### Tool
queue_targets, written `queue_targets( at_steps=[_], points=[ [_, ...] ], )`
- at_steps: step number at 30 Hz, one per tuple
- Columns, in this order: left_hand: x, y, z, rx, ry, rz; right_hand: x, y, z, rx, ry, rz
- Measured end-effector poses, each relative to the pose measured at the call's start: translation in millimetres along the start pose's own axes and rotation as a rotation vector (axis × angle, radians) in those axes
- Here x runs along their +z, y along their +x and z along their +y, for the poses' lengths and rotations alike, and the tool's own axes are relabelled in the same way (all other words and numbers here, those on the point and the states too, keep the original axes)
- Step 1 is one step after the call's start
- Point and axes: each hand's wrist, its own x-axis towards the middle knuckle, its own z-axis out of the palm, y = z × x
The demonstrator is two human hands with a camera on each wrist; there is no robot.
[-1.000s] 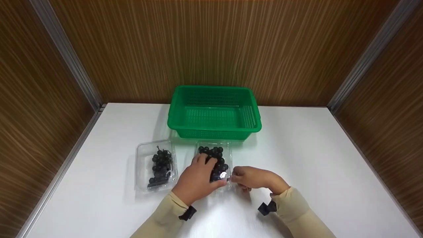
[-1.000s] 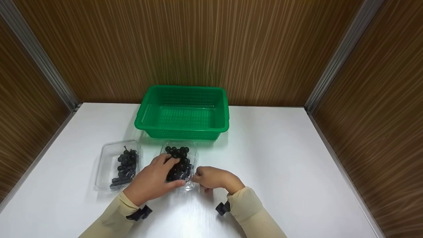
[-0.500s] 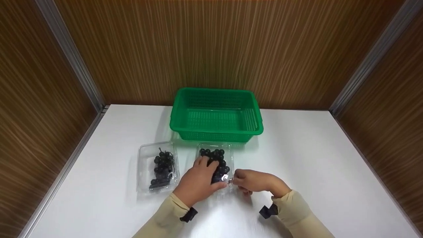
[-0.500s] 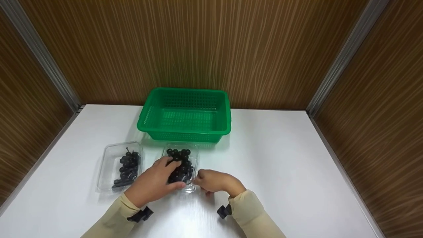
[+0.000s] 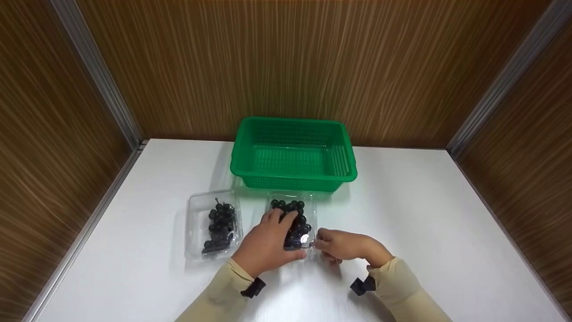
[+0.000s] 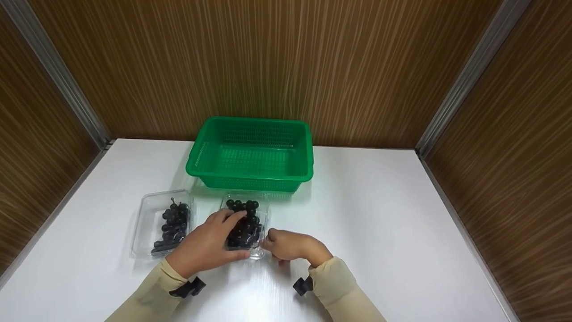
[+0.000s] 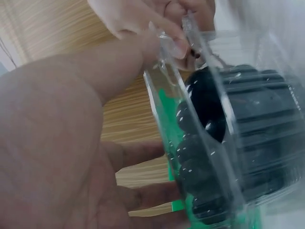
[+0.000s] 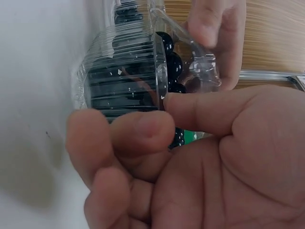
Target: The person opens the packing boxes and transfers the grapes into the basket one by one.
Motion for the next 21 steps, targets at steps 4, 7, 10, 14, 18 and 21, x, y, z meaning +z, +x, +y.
queue_targets(
  at_steps=[4,7,10,14,18,21],
  points=[
    [-5.6,0.0,-3.5,-0.004,-0.018,-0.037,1.1,-0.6,-1.6,0.011,0.007,0.003],
    [-9.4,-0.5,-6.0,-0.002,-0.021,-0.048,1.6,-1.0,-3.1,0.009,0.010,0.006],
    [-11.7,-1.3,-7.6,0.006,-0.026,-0.053,1.6,-0.4,-3.5,0.009,0.015,0.005],
    [-14.6,-2.5,-8.7,0.013,-0.040,-0.064,1.5,-0.6,-3.3,0.002,0.011,0.000],
    [-21.0,-3.3,-9.1,0.010,-0.053,-0.073,0.8,-1.0,-2.9,0.001,0.008,0.000],
    [-25.1,-2.6,-8.9,0.001,-0.076,-0.073,0.1,-1.4,-1.9,0.005,0.012,0.005]
  ],
)
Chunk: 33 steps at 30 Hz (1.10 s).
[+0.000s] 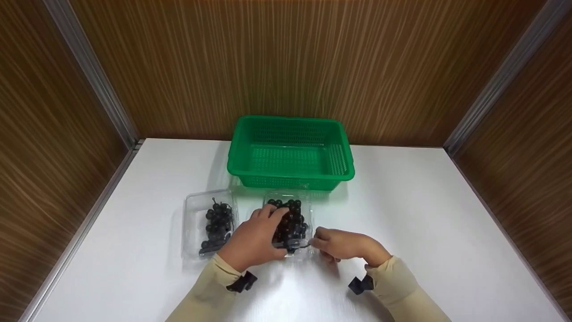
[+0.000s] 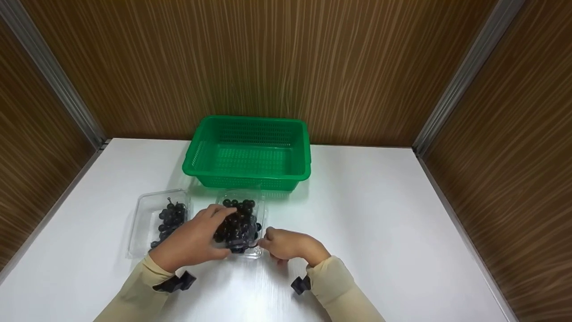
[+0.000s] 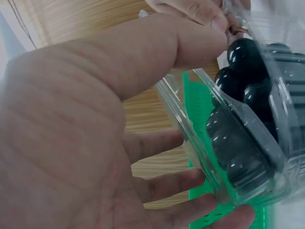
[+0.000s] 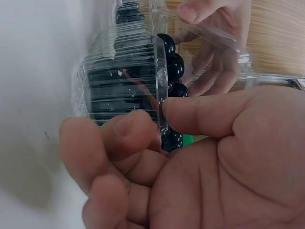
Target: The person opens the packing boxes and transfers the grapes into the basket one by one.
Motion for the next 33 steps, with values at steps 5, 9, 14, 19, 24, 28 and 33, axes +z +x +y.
queue_targets(
  at_steps=[5,9,14,19,24,28,33],
  points=[
    [-5.3,-1.9,-0.3,-0.002,-0.012,0.006,0.7,-0.6,0.0,-0.004,-0.009,-0.003],
    [-9.6,-3.6,-0.9,-0.020,-0.016,0.000,0.3,-0.6,0.3,-0.008,-0.014,-0.009],
    [-14.2,-3.9,-0.6,-0.062,-0.061,0.001,-0.2,0.2,0.4,0.003,-0.013,-0.003],
    [-15.9,-3.1,0.8,-0.056,-0.068,0.066,0.1,1.1,-0.5,0.002,-0.015,0.001],
    [-16.9,-2.4,0.3,-0.034,-0.028,0.106,-0.1,0.7,-0.5,0.010,-0.020,0.004],
    [-19.1,-1.4,-1.0,0.012,0.003,0.158,-0.6,0.3,-0.7,0.014,-0.025,0.005],
    [-21.4,-1.7,-2.6,0.129,0.040,0.251,-0.5,0.1,-1.7,0.021,-0.030,-0.003]
  ],
)
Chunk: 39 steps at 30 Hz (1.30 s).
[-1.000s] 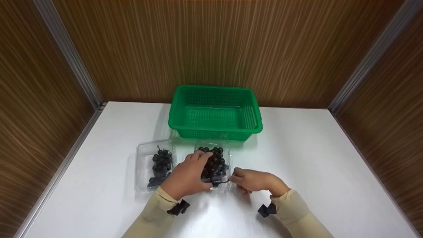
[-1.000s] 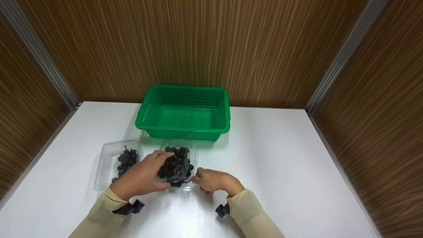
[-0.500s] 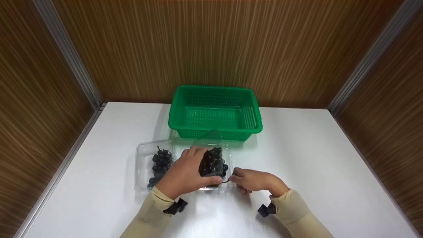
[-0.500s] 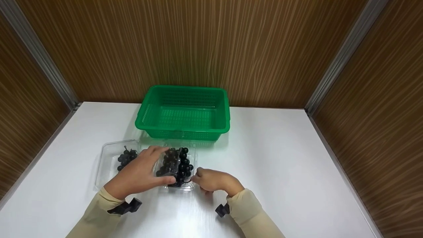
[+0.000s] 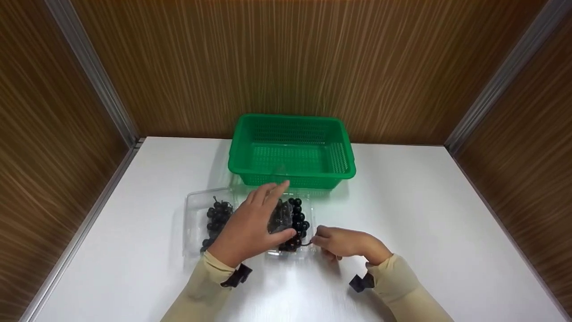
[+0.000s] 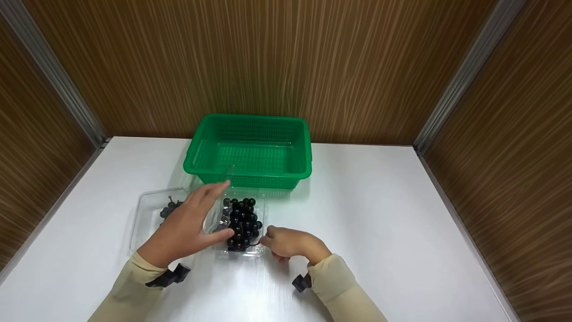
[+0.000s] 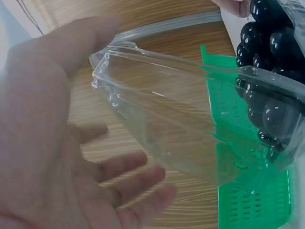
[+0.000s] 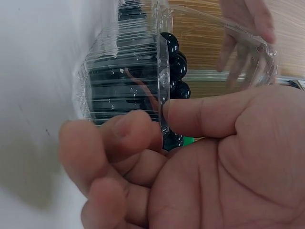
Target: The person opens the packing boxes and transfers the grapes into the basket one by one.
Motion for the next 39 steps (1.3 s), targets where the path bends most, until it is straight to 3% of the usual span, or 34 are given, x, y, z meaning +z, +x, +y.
queue_targets(
  at_steps=[6,10,22,39],
  points=[
    [-4.7,-1.1,0.6,0.044,0.033,0.042,0.8,0.5,0.6,-0.002,-0.020,0.007],
    [-10.8,-2.7,1.5,0.024,0.052,0.061,0.6,1.0,0.9,-0.001,-0.017,0.005],
    [-27.7,-7.3,-2.6,-0.052,0.016,0.229,1.3,1.7,2.5,0.006,-0.003,0.001],
    [-35.6,-13.1,-6.9,-0.177,-0.003,0.253,2.5,0.6,4.0,0.000,-0.003,0.000]
  ],
)
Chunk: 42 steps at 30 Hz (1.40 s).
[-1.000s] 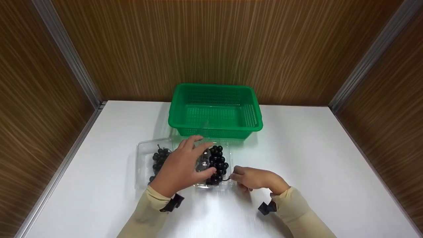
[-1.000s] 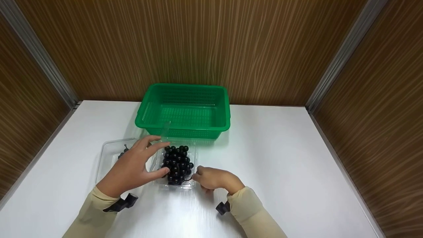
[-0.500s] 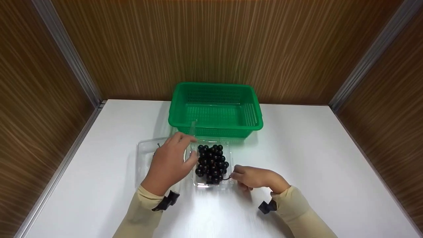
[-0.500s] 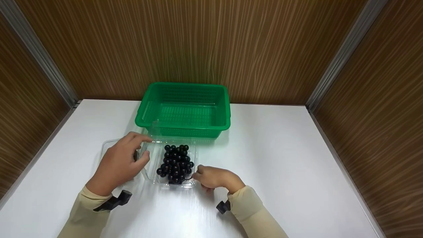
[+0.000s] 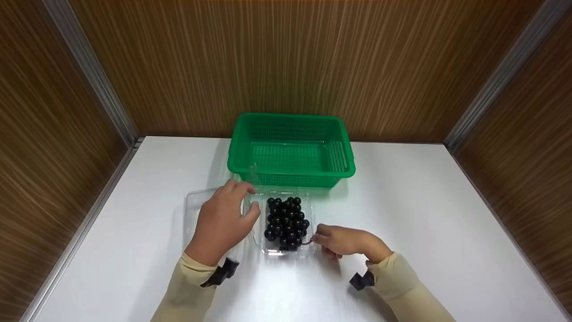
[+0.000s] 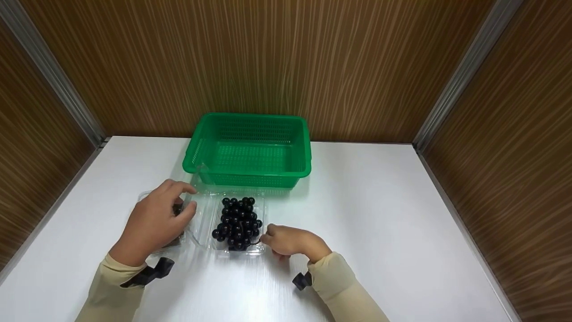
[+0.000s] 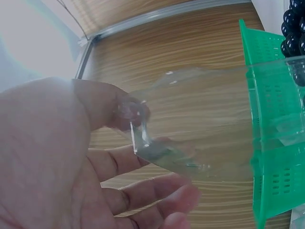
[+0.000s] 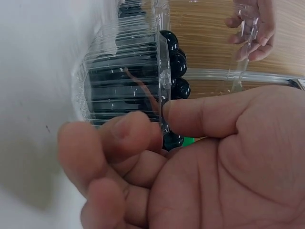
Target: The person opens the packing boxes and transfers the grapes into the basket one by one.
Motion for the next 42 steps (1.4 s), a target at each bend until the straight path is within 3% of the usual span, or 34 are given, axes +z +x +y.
queue_targets(
  at_steps=[12,22,31,42],
  points=[
    [-7.6,1.6,-4.3,-0.125,0.003,-0.053,-0.3,-0.1,-2.1,-0.008,-0.016,0.012],
    [-11.8,0.8,-11.3,-0.181,0.054,-0.098,0.7,-0.8,-2.4,-0.003,-0.030,0.016],
    [-16.5,-0.9,-16.0,-0.252,0.126,-0.196,-0.2,-0.6,-1.2,-0.018,-0.040,0.014],
    [-17.3,-3.0,-18.7,-0.288,0.163,-0.253,1.0,-0.3,-0.5,-0.021,-0.029,0.014]
  ],
)
